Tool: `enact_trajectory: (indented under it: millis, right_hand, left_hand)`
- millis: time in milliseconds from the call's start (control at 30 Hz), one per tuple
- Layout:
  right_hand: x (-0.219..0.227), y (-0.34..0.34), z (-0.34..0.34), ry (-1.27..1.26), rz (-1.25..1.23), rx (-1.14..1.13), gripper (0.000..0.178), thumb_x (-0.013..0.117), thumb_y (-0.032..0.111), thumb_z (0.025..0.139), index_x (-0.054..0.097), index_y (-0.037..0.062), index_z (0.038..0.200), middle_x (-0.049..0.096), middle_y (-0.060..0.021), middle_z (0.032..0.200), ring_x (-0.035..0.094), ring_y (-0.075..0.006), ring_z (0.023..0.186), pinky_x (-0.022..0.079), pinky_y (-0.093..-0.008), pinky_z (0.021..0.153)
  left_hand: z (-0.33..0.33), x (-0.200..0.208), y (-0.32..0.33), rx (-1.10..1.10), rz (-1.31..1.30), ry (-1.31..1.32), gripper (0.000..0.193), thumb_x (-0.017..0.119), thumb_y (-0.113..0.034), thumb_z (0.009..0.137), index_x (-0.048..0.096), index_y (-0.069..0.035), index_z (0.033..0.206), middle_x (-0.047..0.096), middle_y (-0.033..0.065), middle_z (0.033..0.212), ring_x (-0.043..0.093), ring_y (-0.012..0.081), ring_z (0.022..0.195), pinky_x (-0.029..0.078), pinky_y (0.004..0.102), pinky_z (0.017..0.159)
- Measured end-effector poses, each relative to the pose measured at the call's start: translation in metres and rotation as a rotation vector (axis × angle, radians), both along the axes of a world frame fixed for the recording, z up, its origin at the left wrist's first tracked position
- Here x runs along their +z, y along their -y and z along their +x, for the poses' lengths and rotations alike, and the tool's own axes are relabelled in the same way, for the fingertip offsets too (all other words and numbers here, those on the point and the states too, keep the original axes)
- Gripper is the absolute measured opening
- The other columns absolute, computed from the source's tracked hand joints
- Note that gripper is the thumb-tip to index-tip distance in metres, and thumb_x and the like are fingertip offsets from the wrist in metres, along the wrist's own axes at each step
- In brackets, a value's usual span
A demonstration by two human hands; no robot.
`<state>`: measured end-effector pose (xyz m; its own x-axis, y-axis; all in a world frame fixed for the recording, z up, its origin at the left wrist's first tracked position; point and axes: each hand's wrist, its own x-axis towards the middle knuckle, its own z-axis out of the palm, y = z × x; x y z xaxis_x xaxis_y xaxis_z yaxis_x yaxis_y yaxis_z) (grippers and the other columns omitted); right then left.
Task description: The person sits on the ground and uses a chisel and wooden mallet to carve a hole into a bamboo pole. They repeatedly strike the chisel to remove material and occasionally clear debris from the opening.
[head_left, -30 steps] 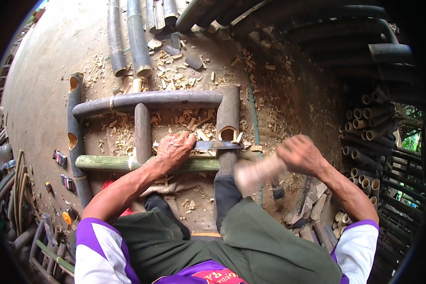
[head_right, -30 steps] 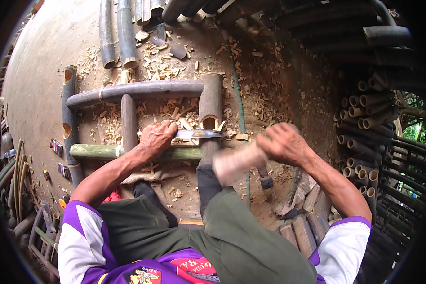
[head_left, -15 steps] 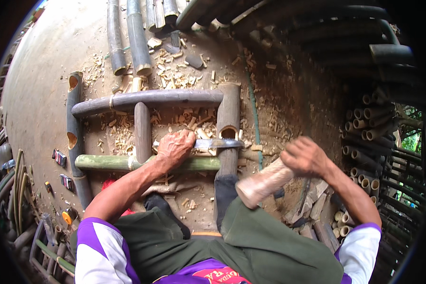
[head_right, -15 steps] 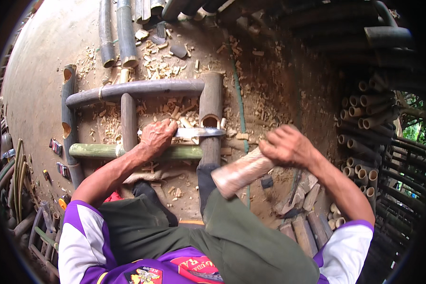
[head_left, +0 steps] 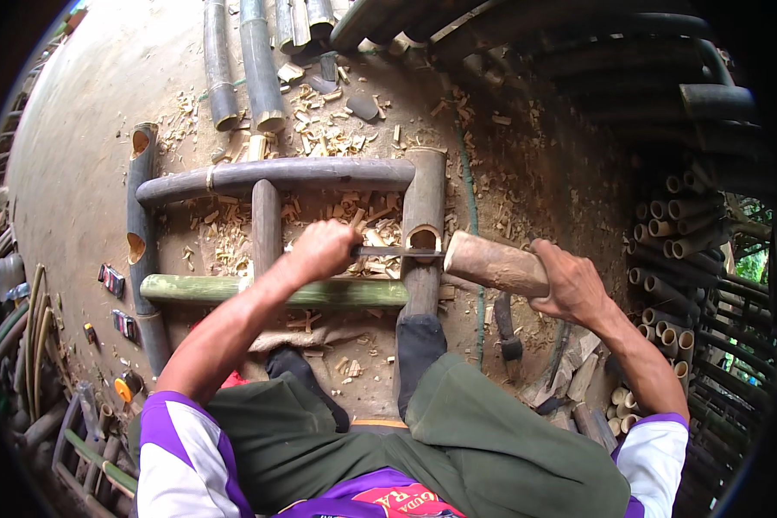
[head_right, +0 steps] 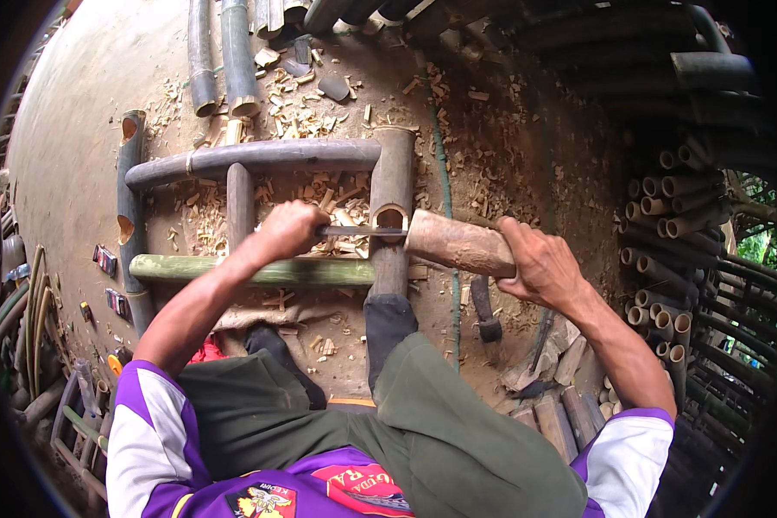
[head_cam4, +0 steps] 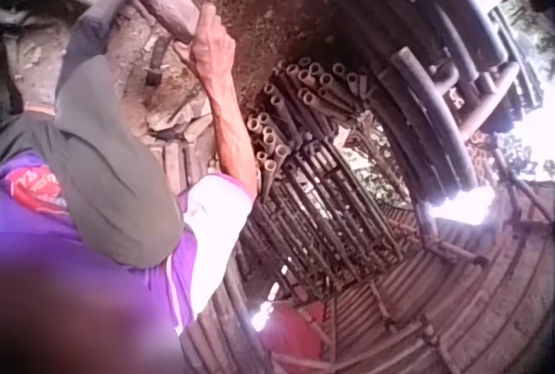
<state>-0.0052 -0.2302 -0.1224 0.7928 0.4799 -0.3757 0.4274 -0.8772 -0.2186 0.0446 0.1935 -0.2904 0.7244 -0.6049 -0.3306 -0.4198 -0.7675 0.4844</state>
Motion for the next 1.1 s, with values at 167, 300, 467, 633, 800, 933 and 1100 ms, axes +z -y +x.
enact_trajectory:
  millis: [167,300,467,633,800,933,1100]
  right_hand:
    - [0.028,-0.024,-0.003,-0.114,0.467,-0.465,0.07,0.086,0.019,0.077,0.049,0.0047,0.135,0.071,-0.0183,0.111,0.073,-0.0311,0.104,0.057,-0.0415,0.09]
    - [0.025,-0.029,-0.006,-0.2,0.711,-0.703,0.071,0.086,0.021,0.083,0.047,0.002,0.14,0.067,-0.0121,0.121,0.067,-0.0205,0.112,0.053,-0.0378,0.099]
    - [0.025,-0.039,-0.01,-0.341,0.766,-0.834,0.075,0.086,0.022,0.086,0.044,0.0012,0.144,0.063,-0.0116,0.13,0.063,-0.0188,0.117,0.051,-0.0366,0.103]
    - [0.008,-0.043,-0.018,-0.284,0.459,-0.611,0.075,0.082,0.027,0.089,0.042,0.0017,0.147,0.064,-0.0226,0.135,0.066,-0.0297,0.121,0.054,-0.0441,0.101]
    - [0.027,-0.055,0.018,-0.333,0.311,-0.554,0.077,0.081,0.029,0.088,0.04,0.0019,0.147,0.066,-0.0305,0.131,0.068,-0.0387,0.12,0.055,-0.0496,0.102]
    - [-0.007,-0.063,-0.005,0.016,0.663,-0.638,0.076,0.079,0.029,0.089,0.037,0.0012,0.146,0.066,-0.0293,0.131,0.069,-0.0382,0.115,0.054,-0.0512,0.105]
    - [0.019,-0.052,0.031,-0.44,0.248,-0.556,0.071,0.078,0.032,0.088,0.04,0.0061,0.142,0.068,-0.0253,0.126,0.069,-0.0352,0.117,0.054,-0.0484,0.097]
  left_hand:
    - [0.044,0.032,0.013,0.324,-0.401,-0.574,0.035,0.082,-0.038,0.096,0.081,-0.003,0.095,0.06,-0.0007,0.06,0.058,0.0075,0.052,0.046,0.0304,0.047]
    - [0.043,0.038,0.021,0.07,-0.276,-0.244,0.069,0.063,-0.062,0.101,0.076,0.004,0.083,0.054,0.0207,0.055,0.06,0.0333,0.05,0.047,0.0471,0.053]
    - [0.028,0.022,0.018,0.042,-0.145,-0.014,0.066,0.066,-0.059,0.1,0.073,0.002,0.076,0.063,0.0274,0.066,0.068,0.0469,0.068,0.052,0.0532,0.061]
    - [0.022,0.018,0.022,0.07,-0.09,0.059,0.067,0.067,-0.059,0.098,0.072,0.003,0.075,0.065,0.027,0.066,0.069,0.0471,0.069,0.054,0.054,0.063]
    - [0.028,0.019,0.019,0.056,-0.061,0.013,0.067,0.067,-0.061,0.097,0.072,0.003,0.075,0.065,0.0266,0.066,0.069,0.0469,0.069,0.054,0.054,0.062]
    - [0.03,0.019,0.024,0.062,-0.047,-0.001,0.068,0.067,-0.062,0.097,0.072,0.002,0.073,0.065,0.0268,0.066,0.069,0.0468,0.069,0.054,0.0544,0.063]
    - [0.033,0.015,0.019,0.039,-0.081,-0.006,0.069,0.068,-0.062,0.096,0.071,0.003,0.072,0.065,0.0273,0.067,0.07,0.0472,0.071,0.054,0.0541,0.064]
